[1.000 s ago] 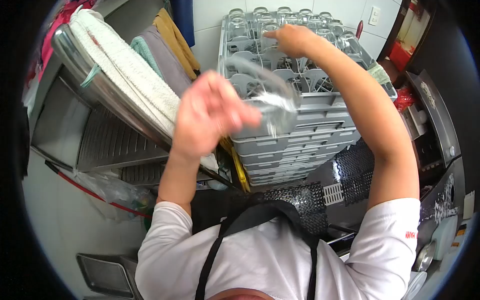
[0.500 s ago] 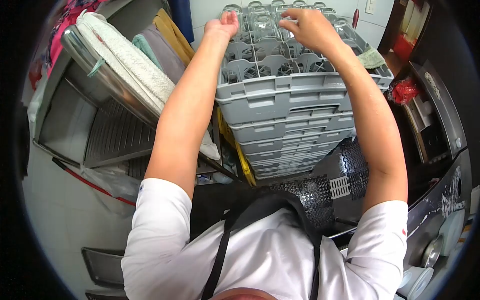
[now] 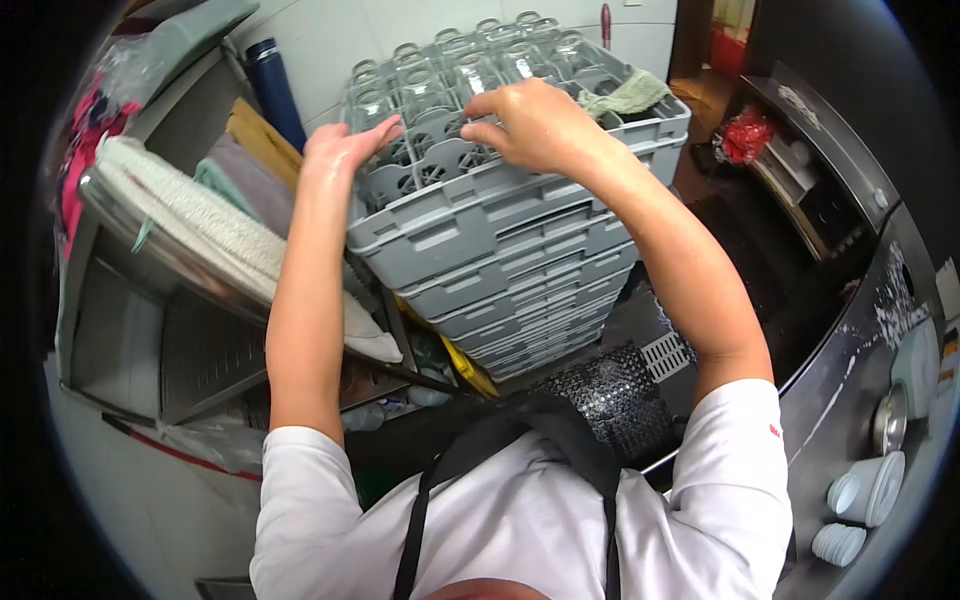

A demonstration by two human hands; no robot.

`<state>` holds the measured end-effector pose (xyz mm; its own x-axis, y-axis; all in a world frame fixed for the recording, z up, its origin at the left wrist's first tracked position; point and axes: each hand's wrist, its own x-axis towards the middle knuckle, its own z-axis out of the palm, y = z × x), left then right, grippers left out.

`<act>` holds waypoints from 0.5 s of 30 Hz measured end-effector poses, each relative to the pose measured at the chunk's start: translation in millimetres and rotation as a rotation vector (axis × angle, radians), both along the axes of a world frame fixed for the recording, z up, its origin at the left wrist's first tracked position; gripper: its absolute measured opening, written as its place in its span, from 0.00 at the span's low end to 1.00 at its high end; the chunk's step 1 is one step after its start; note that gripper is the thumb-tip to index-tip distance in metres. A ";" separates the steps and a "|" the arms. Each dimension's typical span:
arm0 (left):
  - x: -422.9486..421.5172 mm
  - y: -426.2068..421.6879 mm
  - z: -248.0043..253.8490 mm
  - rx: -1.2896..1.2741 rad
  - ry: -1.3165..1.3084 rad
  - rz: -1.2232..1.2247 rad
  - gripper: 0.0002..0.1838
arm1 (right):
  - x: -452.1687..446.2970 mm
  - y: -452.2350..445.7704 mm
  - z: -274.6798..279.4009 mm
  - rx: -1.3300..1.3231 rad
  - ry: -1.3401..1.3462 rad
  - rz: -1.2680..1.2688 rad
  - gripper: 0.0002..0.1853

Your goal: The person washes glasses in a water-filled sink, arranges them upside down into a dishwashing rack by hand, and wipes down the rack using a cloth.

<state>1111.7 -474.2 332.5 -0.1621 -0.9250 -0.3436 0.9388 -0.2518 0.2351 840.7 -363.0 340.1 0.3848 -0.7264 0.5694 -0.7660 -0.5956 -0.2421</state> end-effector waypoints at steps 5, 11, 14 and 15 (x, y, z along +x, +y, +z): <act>14.1 93.6 5.3 -0.229 0.337 -0.292 0.31 | -98.8 -38.9 5.3 0.087 0.065 -0.314 0.17; -18.1 166.7 -33.4 -0.537 0.224 -0.747 0.24 | -204.6 -95.7 -27.5 0.177 0.163 -0.547 0.21; -26.5 182.4 -85.1 -0.795 0.019 -0.933 0.23 | -210.2 -92.2 -14.4 -0.285 -0.226 -0.624 0.13; -28.9 184.1 -105.6 -0.829 -0.034 -0.995 0.23 | -212.1 -84.5 -7.3 -0.486 -0.373 -0.646 0.10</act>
